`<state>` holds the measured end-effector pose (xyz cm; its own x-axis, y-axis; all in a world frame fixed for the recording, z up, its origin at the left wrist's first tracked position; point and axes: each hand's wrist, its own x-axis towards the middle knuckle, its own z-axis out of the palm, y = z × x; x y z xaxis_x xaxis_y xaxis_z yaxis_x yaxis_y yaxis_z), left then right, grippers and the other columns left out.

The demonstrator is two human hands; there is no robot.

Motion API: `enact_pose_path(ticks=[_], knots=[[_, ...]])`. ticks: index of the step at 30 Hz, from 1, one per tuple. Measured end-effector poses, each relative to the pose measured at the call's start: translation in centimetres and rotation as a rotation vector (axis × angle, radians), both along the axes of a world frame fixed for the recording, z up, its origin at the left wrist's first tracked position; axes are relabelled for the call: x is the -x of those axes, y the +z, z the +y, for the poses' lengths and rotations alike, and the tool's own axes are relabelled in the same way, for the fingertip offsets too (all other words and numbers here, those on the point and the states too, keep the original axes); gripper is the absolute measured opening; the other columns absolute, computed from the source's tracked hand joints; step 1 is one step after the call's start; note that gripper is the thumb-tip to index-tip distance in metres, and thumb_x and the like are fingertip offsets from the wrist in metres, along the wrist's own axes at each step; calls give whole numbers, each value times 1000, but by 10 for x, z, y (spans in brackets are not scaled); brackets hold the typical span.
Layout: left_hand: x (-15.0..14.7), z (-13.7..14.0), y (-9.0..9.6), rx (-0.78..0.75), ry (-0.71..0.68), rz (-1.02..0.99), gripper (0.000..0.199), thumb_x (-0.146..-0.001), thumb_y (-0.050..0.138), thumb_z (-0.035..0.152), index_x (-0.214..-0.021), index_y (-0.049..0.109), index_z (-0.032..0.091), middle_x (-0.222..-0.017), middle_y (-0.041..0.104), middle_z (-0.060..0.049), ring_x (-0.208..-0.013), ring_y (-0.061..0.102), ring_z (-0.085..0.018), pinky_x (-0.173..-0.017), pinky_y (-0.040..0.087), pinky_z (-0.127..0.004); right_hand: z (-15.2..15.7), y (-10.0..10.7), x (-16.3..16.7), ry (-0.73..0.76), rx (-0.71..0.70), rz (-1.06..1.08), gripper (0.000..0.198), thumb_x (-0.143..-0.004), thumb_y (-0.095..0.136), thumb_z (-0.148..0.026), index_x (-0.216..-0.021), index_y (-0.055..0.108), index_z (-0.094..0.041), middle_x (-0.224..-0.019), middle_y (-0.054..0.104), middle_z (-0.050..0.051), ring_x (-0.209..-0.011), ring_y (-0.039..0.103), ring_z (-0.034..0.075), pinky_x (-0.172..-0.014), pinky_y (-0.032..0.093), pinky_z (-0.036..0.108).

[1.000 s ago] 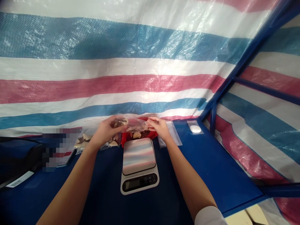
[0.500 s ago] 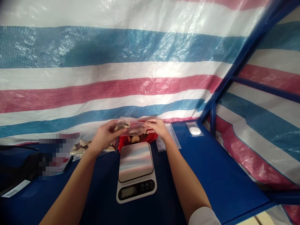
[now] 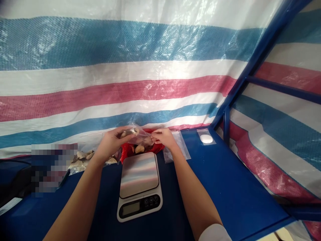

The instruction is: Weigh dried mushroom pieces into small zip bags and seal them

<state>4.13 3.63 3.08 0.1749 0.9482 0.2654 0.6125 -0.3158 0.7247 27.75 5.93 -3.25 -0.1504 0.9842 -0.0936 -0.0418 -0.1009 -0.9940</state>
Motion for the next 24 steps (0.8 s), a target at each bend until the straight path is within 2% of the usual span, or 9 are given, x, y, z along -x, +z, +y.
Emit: enact_pose_path(ticks=[5, 10, 17, 24], knots=[[19, 3, -2, 3, 50, 15, 51, -75, 71, 61, -109, 76, 22, -98, 78, -5, -91, 69, -27, -80, 51, -32, 0, -7, 16, 22, -15, -39, 18, -73, 78, -35, -80, 78, -18, -80, 76, 4, -78, 73, 20, -73, 63, 31], [25, 2, -3, 7, 80, 8, 53, -75, 71, 60, -110, 76, 21, -100, 79, -6, -94, 69, -28, -83, 52, -34, 0, -12, 27, -13, -14, -25, 14, -73, 78, -32, -81, 79, -20, -78, 75, 2, -77, 73, 21, -73, 65, 35], [26, 0, -2, 6, -1, -55, 51, -84, 62, 63, -105, 78, 20, -113, 78, -8, -106, 69, -29, -97, 51, -36, 1, -10, 17, -22, 18, -23, 13, -74, 78, -30, -81, 79, -20, -79, 77, 3, -76, 74, 22, -71, 65, 35], [17, 3, -9, -30, 51, -56, 46, -87, 59, 57, -105, 78, 19, -107, 79, -6, -99, 71, -27, -93, 52, -33, -2, -4, 11, -2, 47, -45, 10, -77, 74, -25, -80, 78, -17, -75, 76, 4, -73, 73, 18, -64, 62, 25]])
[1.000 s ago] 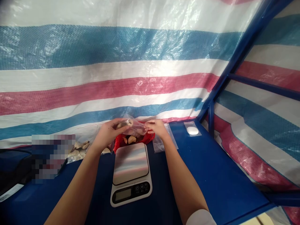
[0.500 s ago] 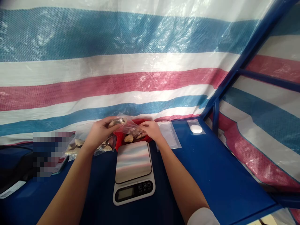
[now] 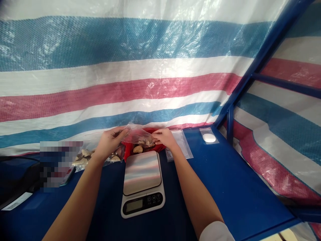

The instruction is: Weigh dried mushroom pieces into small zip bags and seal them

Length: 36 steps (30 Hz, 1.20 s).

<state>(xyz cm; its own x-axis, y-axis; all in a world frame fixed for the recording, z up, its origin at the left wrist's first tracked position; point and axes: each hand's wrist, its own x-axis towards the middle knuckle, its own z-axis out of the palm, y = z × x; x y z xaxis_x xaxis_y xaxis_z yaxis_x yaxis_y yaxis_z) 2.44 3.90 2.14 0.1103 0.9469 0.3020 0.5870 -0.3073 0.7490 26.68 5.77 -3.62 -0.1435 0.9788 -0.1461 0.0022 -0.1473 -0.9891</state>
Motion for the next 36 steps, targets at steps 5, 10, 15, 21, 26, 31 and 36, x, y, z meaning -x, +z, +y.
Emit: enact_pose_path(ticks=[5, 10, 15, 21, 26, 31, 36], knots=[[-12, 2, 4, -19, 63, -98, 40, -81, 66, 53, -97, 79, 18, -98, 80, -6, -92, 72, -26, -85, 54, -31, 1, 4, -4, -20, 2, -9, 9, -79, 71, -21, -80, 77, -15, -78, 77, 5, -70, 72, 15, -62, 59, 22], [-13, 4, 3, 15, 27, -178, 36, -74, 73, 50, -92, 79, 19, -97, 80, -7, -93, 73, -27, -86, 55, -33, 2, 4, -10, -70, 3, -21, 9, -79, 69, -18, -74, 76, -16, -70, 74, 2, -68, 71, 15, -62, 60, 23], [2, 6, -3, 16, 35, -145, 33, -76, 71, 49, -88, 80, 20, -94, 81, -6, -93, 73, -28, -87, 54, -34, 2, 2, -9, -78, 18, -53, 9, -80, 69, -17, -75, 77, -16, -68, 74, 3, -67, 71, 16, -59, 60, 22], [-1, 3, 1, -29, 62, -192, 31, -78, 69, 47, -88, 79, 19, -92, 80, -5, -89, 73, -24, -84, 55, -31, 0, 3, -1, -51, 7, -54, 7, -80, 72, -20, -79, 78, -16, -69, 74, 3, -69, 71, 16, -61, 61, 23], [-8, -2, 6, -60, 64, -214, 30, -79, 69, 46, -88, 78, 19, -92, 80, -5, -87, 72, -23, -83, 55, -30, -4, 8, 3, 4, 16, -43, 9, -79, 74, -21, -82, 78, -15, -67, 73, 3, -69, 70, 16, -62, 61, 24], [-2, 0, 4, -39, 58, -217, 31, -79, 69, 47, -89, 78, 19, -93, 80, -6, -89, 72, -24, -85, 55, -31, -3, 6, 0, 4, 17, -79, 10, -78, 73, -21, -83, 79, -14, -69, 73, 3, -67, 70, 16, -61, 62, 25], [9, 0, 3, 44, -19, -117, 32, -75, 73, 50, -87, 79, 21, -93, 80, -6, -88, 72, -25, -83, 55, -32, -2, 2, -3, -4, 7, -86, 9, -78, 74, -22, -79, 79, -14, -67, 73, 3, -66, 70, 16, -60, 61, 24]])
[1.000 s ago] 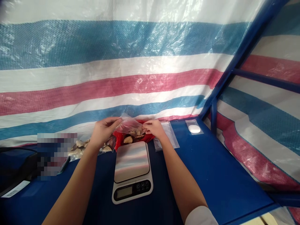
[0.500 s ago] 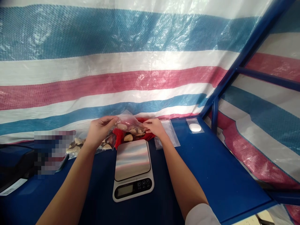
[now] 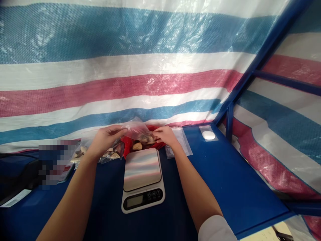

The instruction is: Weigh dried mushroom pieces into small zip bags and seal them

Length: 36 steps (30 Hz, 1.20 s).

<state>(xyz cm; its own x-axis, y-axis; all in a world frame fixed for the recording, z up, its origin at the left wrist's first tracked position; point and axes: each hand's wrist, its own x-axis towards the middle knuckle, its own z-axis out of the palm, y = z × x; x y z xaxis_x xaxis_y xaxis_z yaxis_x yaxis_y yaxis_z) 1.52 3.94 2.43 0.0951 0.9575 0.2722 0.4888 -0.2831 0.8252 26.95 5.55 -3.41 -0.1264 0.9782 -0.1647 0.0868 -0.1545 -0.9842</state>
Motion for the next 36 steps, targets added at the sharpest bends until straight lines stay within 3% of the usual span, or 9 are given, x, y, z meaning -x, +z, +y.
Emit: enact_pose_path(ticks=[11, 20, 29, 36], knots=[[-4, -1, -1, -27, 84, -135, 34, -80, 69, 49, -89, 77, 18, -88, 79, -5, -81, 71, -21, -79, 54, -30, -4, 8, 5, 49, -98, 3, 17, -80, 74, -30, -86, 79, -16, -73, 73, 4, -72, 69, 16, -65, 60, 24], [-7, -1, -3, -55, 131, -224, 34, -81, 70, 49, -90, 76, 17, -86, 79, -6, -79, 73, -21, -80, 57, -31, -6, 13, 7, 72, -86, 58, 17, -77, 75, -32, -82, 78, -16, -72, 73, 3, -68, 68, 15, -61, 59, 23], [-7, -1, -8, -8, 38, -171, 40, -78, 75, 54, -92, 77, 17, -93, 79, -8, -87, 72, -23, -82, 55, -31, -6, 4, 12, 109, -12, 11, 11, -79, 75, -24, -83, 79, -14, -73, 75, 6, -68, 70, 16, -55, 58, 21], [-12, -2, -8, -33, 87, -197, 32, -82, 70, 48, -88, 76, 17, -87, 78, -6, -82, 71, -21, -80, 53, -30, -3, -5, 9, 117, -37, 28, 19, -78, 80, -31, -87, 80, -15, -75, 77, 7, -69, 73, 17, -55, 59, 21]])
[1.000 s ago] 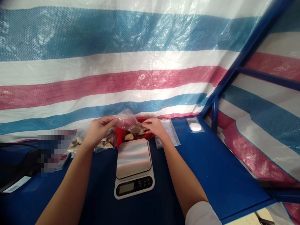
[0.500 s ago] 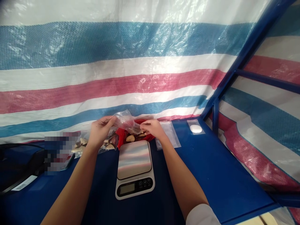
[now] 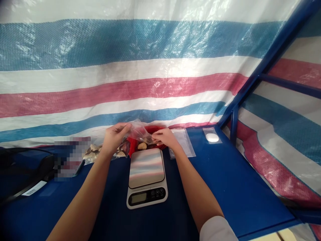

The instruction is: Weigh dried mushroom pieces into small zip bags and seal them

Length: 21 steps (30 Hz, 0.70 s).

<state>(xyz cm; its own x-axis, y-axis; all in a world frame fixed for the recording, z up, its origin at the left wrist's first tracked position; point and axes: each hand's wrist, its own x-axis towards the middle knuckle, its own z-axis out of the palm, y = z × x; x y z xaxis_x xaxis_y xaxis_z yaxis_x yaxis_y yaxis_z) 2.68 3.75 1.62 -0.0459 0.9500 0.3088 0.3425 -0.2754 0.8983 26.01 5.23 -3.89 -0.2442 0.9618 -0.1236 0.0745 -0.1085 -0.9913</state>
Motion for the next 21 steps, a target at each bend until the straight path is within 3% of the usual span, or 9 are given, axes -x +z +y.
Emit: enact_pose_path(ticks=[10, 21], knots=[[0, -1, 12, -18, 34, 12, 34, -82, 69, 51, -86, 75, 17, -87, 78, -6, -83, 71, -21, -83, 54, -31, 0, 2, 3, 12, 7, 116, 26, -79, 78, -40, -89, 78, -17, -87, 78, 7, -83, 74, 19, -68, 63, 26], [0, 11, 24, -23, 39, 39, 32, -81, 72, 49, -83, 76, 18, -77, 76, -5, -73, 69, -19, -74, 54, -29, 1, 3, 3, -53, -32, 138, 27, -80, 76, -43, -90, 78, -17, -86, 78, 7, -81, 74, 20, -65, 62, 26]])
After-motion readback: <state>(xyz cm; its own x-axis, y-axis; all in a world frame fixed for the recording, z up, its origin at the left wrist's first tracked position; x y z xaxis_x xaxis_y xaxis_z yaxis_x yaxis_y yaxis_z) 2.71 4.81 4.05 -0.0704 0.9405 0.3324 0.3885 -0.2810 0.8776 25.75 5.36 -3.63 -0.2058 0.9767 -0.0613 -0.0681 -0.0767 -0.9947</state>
